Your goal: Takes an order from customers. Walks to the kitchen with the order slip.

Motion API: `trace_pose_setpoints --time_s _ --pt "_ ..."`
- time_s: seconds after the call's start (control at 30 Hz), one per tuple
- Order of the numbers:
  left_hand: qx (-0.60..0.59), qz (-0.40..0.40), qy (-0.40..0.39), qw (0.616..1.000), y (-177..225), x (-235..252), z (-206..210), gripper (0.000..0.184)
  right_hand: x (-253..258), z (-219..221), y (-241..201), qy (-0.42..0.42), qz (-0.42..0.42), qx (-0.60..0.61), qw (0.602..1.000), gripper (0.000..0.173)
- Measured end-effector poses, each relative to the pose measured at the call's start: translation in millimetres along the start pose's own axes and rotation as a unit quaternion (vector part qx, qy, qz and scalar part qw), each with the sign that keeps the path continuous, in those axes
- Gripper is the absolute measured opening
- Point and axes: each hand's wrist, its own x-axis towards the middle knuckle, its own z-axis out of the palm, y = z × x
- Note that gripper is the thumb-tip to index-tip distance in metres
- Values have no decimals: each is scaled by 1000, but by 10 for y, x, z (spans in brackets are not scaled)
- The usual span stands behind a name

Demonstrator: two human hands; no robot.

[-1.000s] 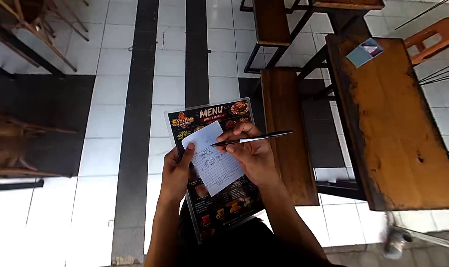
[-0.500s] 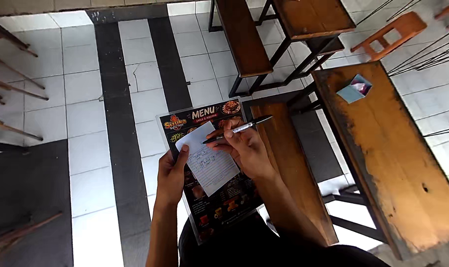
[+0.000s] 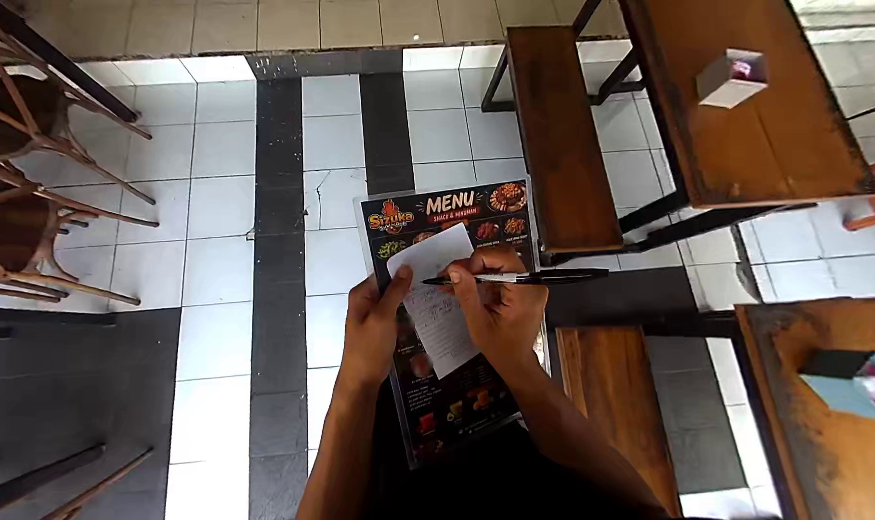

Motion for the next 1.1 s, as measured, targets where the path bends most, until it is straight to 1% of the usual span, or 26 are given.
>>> trace_pose_setpoints --time_s 0.13,0.23,0.37,0.43,0.6,0.7,0.8,0.93,1.0,1.1 --pt "-8 -3 -9 1000 246 1140 63 30 877 289 702 21 17 26 999 10" --pt "1 -6 -14 1000 399 2067 95 31 1595 509 1200 27 11 14 999 10" --pt "-11 -11 -26 1000 784 3295 148 30 2661 794 1746 30 17 -10 999 11" --pt "-12 -12 -27 999 1023 3864 193 29 3209 928 1992 35 5 -9 999 11" --pt "13 -17 -34 999 1461 5091 282 32 4324 1222 2603 47 -5 -15 999 12" --pt "17 -11 -33 999 1616 5828 314 31 4919 1380 3017 40 -2 -31 999 11" --pt "16 -10 -26 999 1730 6614 352 32 5517 1569 3502 46 6 -16 999 12" --pt "11 -3 -23 1000 1916 7753 456 32 6445 1838 4233 50 -7 8 999 13" --pt "15 -5 -14 1000 2093 8306 539 32 6959 1946 4546 44 -12 12 999 13" --pt "10 -1 -9 1000 2434 9088 646 30 7730 2087 4897 48 -16 2 999 13"
